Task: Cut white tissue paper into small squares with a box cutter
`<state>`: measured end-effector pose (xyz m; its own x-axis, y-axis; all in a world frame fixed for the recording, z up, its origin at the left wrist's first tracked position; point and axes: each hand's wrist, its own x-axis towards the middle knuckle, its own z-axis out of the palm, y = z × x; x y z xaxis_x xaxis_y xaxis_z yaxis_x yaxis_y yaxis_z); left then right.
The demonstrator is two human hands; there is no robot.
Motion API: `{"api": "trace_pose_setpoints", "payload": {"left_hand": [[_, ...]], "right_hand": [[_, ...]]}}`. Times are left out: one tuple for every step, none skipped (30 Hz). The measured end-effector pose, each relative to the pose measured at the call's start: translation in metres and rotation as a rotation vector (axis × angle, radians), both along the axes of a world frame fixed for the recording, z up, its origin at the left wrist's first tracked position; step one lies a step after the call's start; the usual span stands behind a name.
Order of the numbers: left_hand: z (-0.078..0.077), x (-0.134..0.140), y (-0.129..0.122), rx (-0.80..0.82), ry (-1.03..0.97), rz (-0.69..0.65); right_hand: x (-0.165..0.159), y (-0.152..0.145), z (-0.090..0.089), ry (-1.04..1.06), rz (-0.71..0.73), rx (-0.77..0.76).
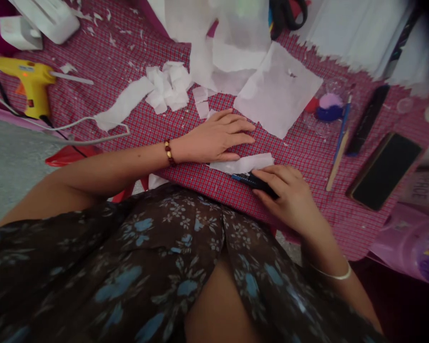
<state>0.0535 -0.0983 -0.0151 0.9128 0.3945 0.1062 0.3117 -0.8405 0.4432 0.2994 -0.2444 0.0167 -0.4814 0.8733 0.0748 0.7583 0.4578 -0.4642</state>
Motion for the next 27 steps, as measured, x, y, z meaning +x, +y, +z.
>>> {"api": "trace_pose_setpoints", "payload": {"left_hand": [[0.000, 0.000, -0.001, -0.005, -0.008, 0.004], [0.001, 0.000, -0.001, -0.010, -0.013, 0.008], [0.001, 0.001, -0.002, -0.013, -0.013, 0.014], [0.002, 0.001, -0.003, -0.012, -0.001, 0.014], [0.002, 0.001, -0.004, -0.009, 0.016, 0.013], [0.003, 0.002, -0.006, -0.005, 0.036, 0.013], [0.003, 0.002, -0.007, -0.005, 0.055, 0.013], [0.003, 0.002, -0.008, -0.009, 0.068, 0.016], [0.004, 0.003, -0.008, -0.021, 0.070, 0.021], [0.004, 0.003, -0.008, -0.040, 0.060, 0.031], [0.004, 0.004, -0.007, -0.065, 0.038, 0.044], [0.004, 0.004, -0.006, -0.094, 0.011, 0.053], [0.004, 0.003, -0.005, -0.126, -0.021, 0.060], [0.006, 0.003, -0.003, -0.163, -0.057, 0.067], [0.008, 0.002, -0.001, -0.202, -0.095, 0.082], [0.011, 0.001, 0.000, -0.241, -0.133, 0.113], [0.015, -0.001, 0.000, -0.277, -0.168, 0.165], [0.020, -0.003, -0.002, -0.307, -0.189, 0.228], [0.026, -0.006, -0.004, -0.327, -0.188, 0.292], [0.032, -0.008, -0.009, -0.330, -0.159, 0.338], [0.037, -0.011, -0.014, -0.314, -0.095, 0.340], [0.042, -0.014, -0.021, -0.272, -0.014, 0.319], [0.046, -0.016, -0.027, -0.208, 0.070, 0.285], [0.049, -0.018, -0.034, -0.137, 0.149, 0.265], [0.051, -0.019, -0.040, -0.082, 0.216, 0.274], [0.052, -0.019, -0.045, -0.054, 0.266, 0.295], [0.052, -0.019, -0.049, -0.057, 0.301, 0.324]], "right_hand": [[0.000, -0.002, 0.000, 0.005, 0.002, 0.009], [-0.001, -0.004, -0.001, 0.012, 0.004, 0.018], [-0.001, -0.007, -0.002, 0.021, 0.004, 0.026], [-0.002, -0.010, -0.002, 0.030, 0.002, 0.031], [-0.002, -0.014, -0.003, 0.039, -0.001, 0.034], [-0.003, -0.018, -0.003, 0.047, -0.006, 0.034], [-0.004, -0.022, -0.004, 0.053, -0.014, 0.035], [-0.004, -0.027, -0.004, 0.058, -0.023, 0.036], [-0.005, -0.031, -0.004, 0.063, -0.032, 0.038], [-0.004, -0.035, -0.004, 0.067, -0.041, 0.037], [-0.003, -0.040, -0.005, 0.074, -0.051, 0.036], [-0.002, -0.044, -0.005, 0.083, -0.062, 0.030], [0.001, -0.049, -0.004, 0.100, -0.080, 0.023], [0.004, -0.054, -0.004, 0.128, -0.110, 0.014], [0.007, -0.059, -0.004, 0.168, -0.159, 0.004], [0.011, -0.064, -0.004, 0.218, -0.224, -0.001], [0.015, -0.069, -0.005, 0.276, -0.301, -0.003], [0.018, -0.074, -0.005, 0.333, -0.382, -0.002], [0.021, -0.078, -0.007, 0.384, -0.459, 0.003], [0.023, -0.081, -0.009, 0.426, -0.524, 0.010], [0.025, -0.083, -0.011, 0.457, -0.576, 0.020], [0.025, -0.085, -0.014, 0.482, -0.617, 0.029], [0.025, -0.085, -0.017, 0.504, -0.646, 0.037], [0.025, -0.085, -0.020, 0.522, -0.665, 0.041], [0.025, -0.085, -0.023, 0.536, -0.676, 0.041], [0.025, -0.084, -0.025, 0.543, -0.681, 0.037], [0.025, -0.083, -0.028, 0.544, -0.681, 0.032]]}}
